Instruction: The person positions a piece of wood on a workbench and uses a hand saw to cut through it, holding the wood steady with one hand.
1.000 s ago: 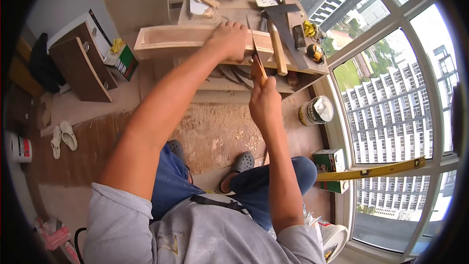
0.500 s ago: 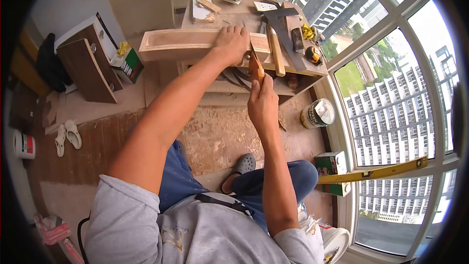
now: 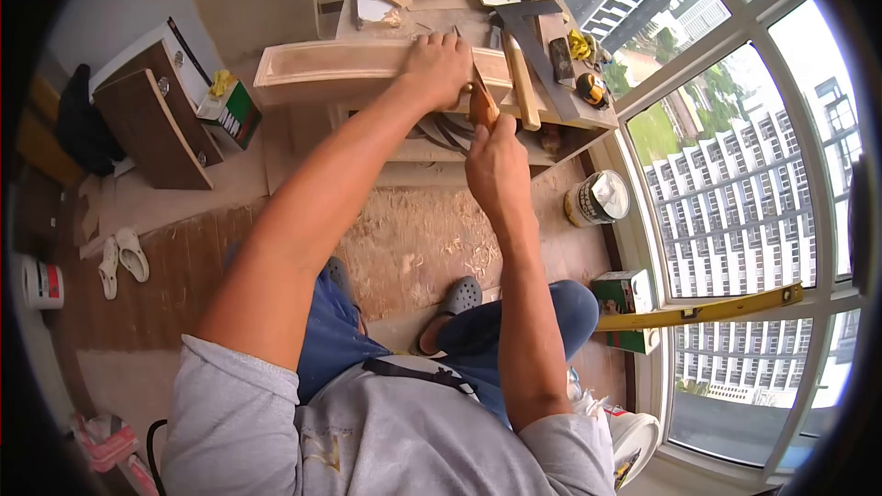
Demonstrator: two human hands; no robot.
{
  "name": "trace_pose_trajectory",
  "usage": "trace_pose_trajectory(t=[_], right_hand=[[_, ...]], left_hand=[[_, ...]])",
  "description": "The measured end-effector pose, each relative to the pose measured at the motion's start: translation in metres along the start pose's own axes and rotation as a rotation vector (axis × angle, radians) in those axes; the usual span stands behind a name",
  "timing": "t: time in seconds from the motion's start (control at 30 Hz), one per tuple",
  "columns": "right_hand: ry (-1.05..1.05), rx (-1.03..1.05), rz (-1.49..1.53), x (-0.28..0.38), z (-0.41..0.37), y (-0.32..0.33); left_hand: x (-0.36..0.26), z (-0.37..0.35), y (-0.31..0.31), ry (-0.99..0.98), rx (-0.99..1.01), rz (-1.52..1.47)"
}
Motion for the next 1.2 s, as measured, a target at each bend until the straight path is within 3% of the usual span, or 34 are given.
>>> trace_pose_trajectory(t=[0.13,0.2,0.33,0.5,0.67,0.87,0.97,1.2], right_hand=[[-0.166,0.09,-0.055,0.004,-0.081,0.042],[-0.078,-0.001,0.037,0.003,-0.122,0.057],[-0.206,0.057,-0.093,-0.006,-0.092,0.043],[-0.134,0.135,-0.015,-0.01,-0.116,0.063],[-0.18,0.009,0.066,-0.007,-0.135,0.039],[-0.07,-0.057,0.038,-0.017,-0.031,-0.015],[0.024,0.012,-0.01,0.001,0.0,0.011],[-0.171,0.116,-0.004,0.002,-0.075,0.041]], left_hand=[[0.005,0.005,0.003,0.034,-0.034,-0.015],[0.008,0.01,-0.001,0.035,-0.009,-0.01],[0.01,0.013,0.022,0.099,0.159,-0.038],[0.004,0.003,0.013,0.056,0.121,-0.055],[0.005,0.005,0.015,0.052,0.075,-0.08],[0.007,0.008,0.019,0.061,0.06,-0.052],[0.005,0.005,0.013,0.077,0.095,-0.044],[0.007,0.008,0.011,0.049,0.034,-0.08]])
Point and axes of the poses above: each hand's wrist, its own z-axis towards the middle knuckle, its own y-axis out of the back of the hand, x = y × z, the point moved 2 cm from there along z, towards the middle knuckle, and after that the axes turned 3 degrees about z, right-handed, at the moved point
